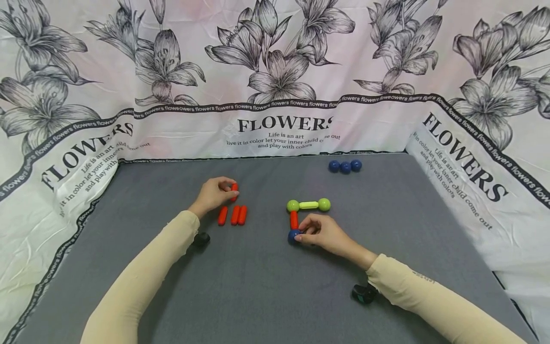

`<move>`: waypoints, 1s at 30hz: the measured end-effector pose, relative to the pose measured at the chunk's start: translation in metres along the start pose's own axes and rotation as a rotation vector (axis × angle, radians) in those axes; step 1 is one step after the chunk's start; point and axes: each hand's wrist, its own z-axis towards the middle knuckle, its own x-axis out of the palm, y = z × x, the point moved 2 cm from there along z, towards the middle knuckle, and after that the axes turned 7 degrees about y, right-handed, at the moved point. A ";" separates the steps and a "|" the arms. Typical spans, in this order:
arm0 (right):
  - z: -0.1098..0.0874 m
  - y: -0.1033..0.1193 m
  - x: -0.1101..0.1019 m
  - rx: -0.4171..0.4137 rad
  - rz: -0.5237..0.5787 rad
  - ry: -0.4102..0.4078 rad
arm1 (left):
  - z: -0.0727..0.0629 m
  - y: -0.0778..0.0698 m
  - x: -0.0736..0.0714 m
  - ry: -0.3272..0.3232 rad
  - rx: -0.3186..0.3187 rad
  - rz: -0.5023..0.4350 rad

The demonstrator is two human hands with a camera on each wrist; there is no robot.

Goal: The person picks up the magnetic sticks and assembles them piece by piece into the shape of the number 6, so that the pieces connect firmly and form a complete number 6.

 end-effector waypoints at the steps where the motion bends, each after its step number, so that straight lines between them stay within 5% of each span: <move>1: 0.000 0.000 0.000 0.001 0.002 0.002 | 0.000 -0.001 0.001 -0.006 0.004 0.005; 20: 0.001 -0.001 -0.003 -0.009 0.028 0.036 | 0.004 -0.015 0.004 -0.061 -0.009 -0.012; 30: 0.001 0.003 -0.003 -0.007 0.040 0.044 | -0.006 -0.037 0.012 -0.029 0.073 -0.108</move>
